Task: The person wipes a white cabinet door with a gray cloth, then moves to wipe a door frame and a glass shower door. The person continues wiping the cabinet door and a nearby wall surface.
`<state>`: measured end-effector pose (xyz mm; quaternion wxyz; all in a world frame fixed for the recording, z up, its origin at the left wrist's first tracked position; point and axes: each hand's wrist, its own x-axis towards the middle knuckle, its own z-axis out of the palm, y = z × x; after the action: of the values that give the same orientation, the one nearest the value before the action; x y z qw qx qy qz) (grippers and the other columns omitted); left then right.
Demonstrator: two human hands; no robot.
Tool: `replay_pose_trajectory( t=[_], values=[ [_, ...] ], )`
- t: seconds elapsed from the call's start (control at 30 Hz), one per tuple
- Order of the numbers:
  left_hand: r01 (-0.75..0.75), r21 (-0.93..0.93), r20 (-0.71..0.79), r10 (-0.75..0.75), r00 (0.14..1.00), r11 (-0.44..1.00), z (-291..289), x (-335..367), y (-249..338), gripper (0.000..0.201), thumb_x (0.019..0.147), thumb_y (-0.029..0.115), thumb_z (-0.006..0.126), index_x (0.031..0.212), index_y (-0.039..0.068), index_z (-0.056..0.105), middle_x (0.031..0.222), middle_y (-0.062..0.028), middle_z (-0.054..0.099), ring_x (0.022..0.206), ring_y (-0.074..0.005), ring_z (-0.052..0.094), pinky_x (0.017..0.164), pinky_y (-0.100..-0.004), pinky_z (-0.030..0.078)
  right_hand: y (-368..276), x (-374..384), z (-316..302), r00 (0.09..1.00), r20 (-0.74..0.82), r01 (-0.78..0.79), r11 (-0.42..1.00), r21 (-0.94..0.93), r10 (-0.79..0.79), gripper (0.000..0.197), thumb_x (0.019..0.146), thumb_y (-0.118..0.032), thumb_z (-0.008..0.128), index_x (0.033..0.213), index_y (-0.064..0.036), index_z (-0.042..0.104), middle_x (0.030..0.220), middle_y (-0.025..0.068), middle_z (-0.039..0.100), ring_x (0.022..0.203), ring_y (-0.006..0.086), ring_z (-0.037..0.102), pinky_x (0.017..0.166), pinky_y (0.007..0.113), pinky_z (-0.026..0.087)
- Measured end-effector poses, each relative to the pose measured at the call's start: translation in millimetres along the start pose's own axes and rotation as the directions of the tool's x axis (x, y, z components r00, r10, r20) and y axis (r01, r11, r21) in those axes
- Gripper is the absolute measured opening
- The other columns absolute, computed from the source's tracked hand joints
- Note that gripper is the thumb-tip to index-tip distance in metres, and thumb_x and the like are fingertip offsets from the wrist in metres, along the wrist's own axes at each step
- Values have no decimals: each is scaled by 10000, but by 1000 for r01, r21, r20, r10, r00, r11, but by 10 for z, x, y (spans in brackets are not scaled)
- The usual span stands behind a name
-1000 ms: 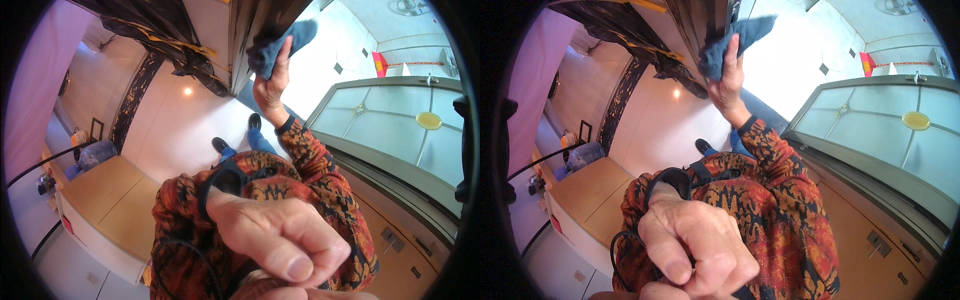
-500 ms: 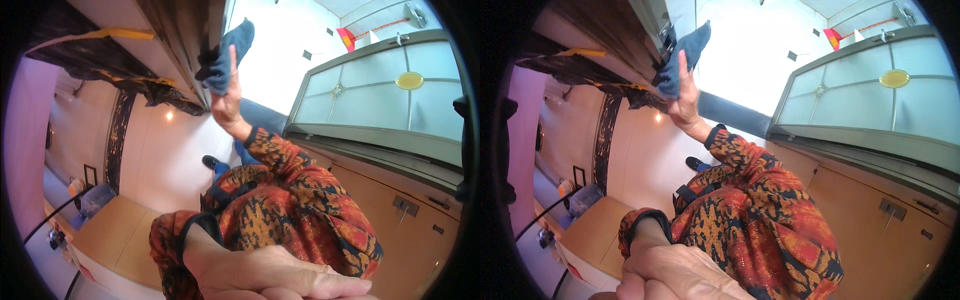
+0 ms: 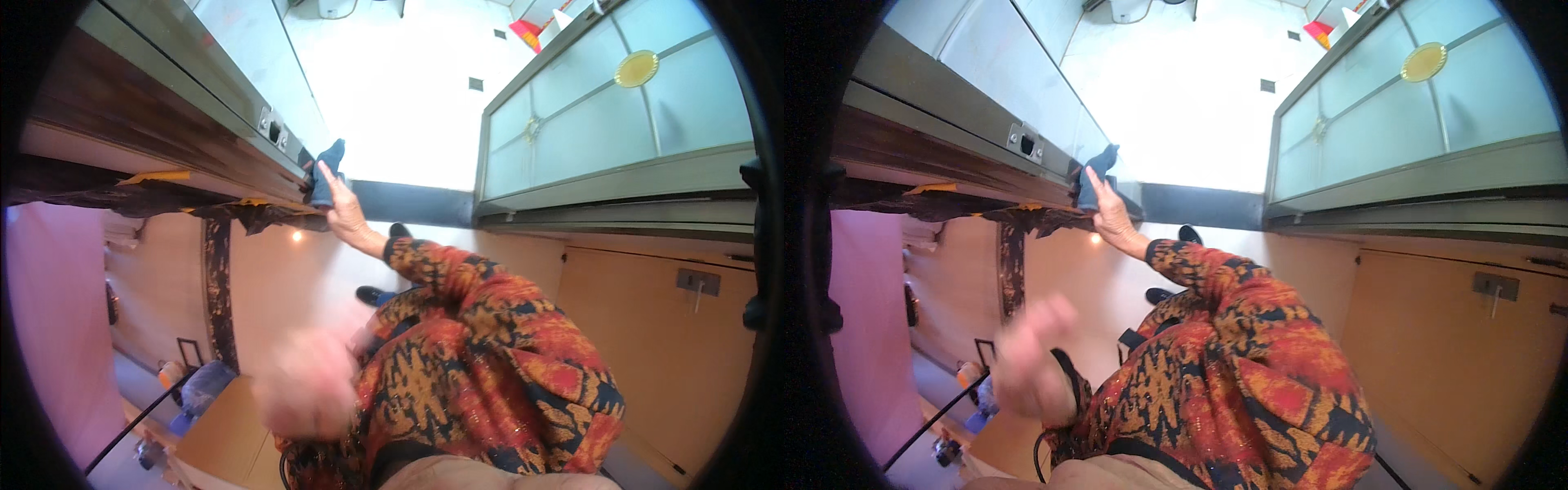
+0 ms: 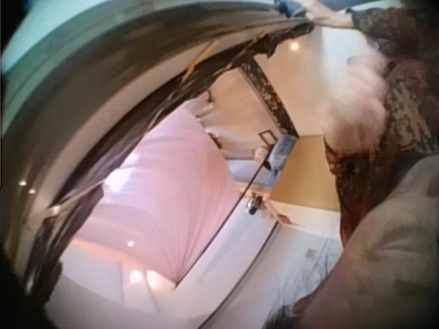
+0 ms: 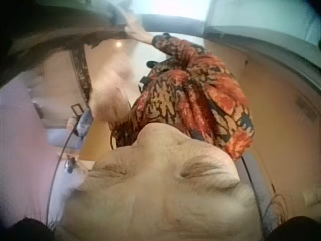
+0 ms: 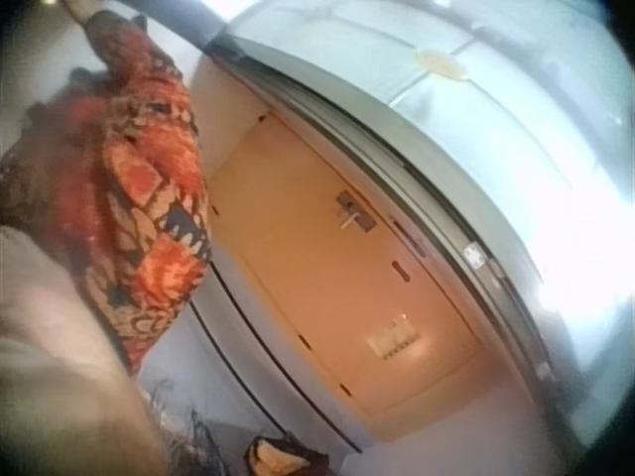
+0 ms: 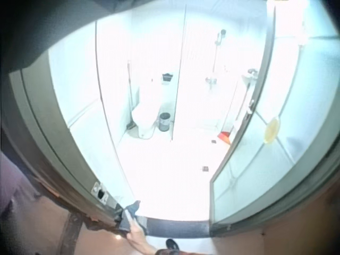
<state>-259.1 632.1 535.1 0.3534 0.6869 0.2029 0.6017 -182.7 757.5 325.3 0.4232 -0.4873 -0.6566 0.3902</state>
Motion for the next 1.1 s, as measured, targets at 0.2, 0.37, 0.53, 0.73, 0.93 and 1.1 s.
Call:
replay_pose_trajectory(
  t=[0.2, 0.37, 0.53, 0.73, 0.93, 1.1],
  values=[
    [19, 902, -182, 338, 924, 432, -351, 478, -410, 385, 879, 70, 473, 1217, -105, 415, 1306, -274, 346, 1194, -375, 401, 958, -432, 403, -803, 240, -280, 919, -180, 392, 859, 329, -350, 652, 751, 84, 501, 1359, -47, 307, 1269, 219, 432, 1146, 326, 452, 974, 329, 343],
    [-103, 982, 27, 417, 908, 160, -528, 837, -753, 548, 858, 182, 549, 1323, -21, 342, 1410, -262, 186, 1309, -396, 198, 1053, -478, 225, -739, 298, -125, 818, -316, 559, 796, 233, -481, 694, 715, 18, 627, 1341, -33, 332, 1276, 270, 404, 1150, 391, 446, 927, 339, 389],
    [-164, 986, 161, 516, 842, -41, -635, 935, -999, 687, 831, 185, 539, 1398, 17, 190, 1449, -253, 33, 1346, -399, 43, 1080, -482, 93, 96, 37, 71, 929, -92, 366, 926, 99, -357, 791, 674, 62, 601, 1375, -87, 266, 1234, 283, 443, 1117, 440, 463, 930, 391, 425],
    [-204, 974, 224, 552, 803, -99, -726, 978, -1027, 650, 837, 157, 489, 1391, -3, 190, 1446, -257, 30, 1345, -397, 54, 1079, -462, 149, 272, 56, -240, 932, 144, -362, 891, 274, 334, 295, 802, -55, 542, 1096, -62, 571, 969, 153, 569, 884, 259, 564, 801, 331, 441],
    [-175, 974, 225, 571, 789, -142, -705, 974, -1056, 644, 833, 195, 518, 1380, 3, 238, 1444, -252, 64, 1342, -395, 80, 1055, -469, 232, -898, 1361, -449, 723, -546, 592, 786, 175, -423, 293, 677, -45, 651, 964, -48, 597, 884, 132, 547, 829, 298, 542, 729, 343, 446],
    [-260, 958, 281, 599, 750, -125, -760, 1019, -1079, 644, 832, 193, 525, 1380, 6, 243, 1440, -243, 92, 1333, -387, 125, 1042, -459, 271, -845, 1324, -360, 777, -487, 569, 777, 271, -399, 272, 652, -41, 667, 905, -15, 572, 868, 129, 545, 820, 298, 539, 720, 356, 444]
  ],
)
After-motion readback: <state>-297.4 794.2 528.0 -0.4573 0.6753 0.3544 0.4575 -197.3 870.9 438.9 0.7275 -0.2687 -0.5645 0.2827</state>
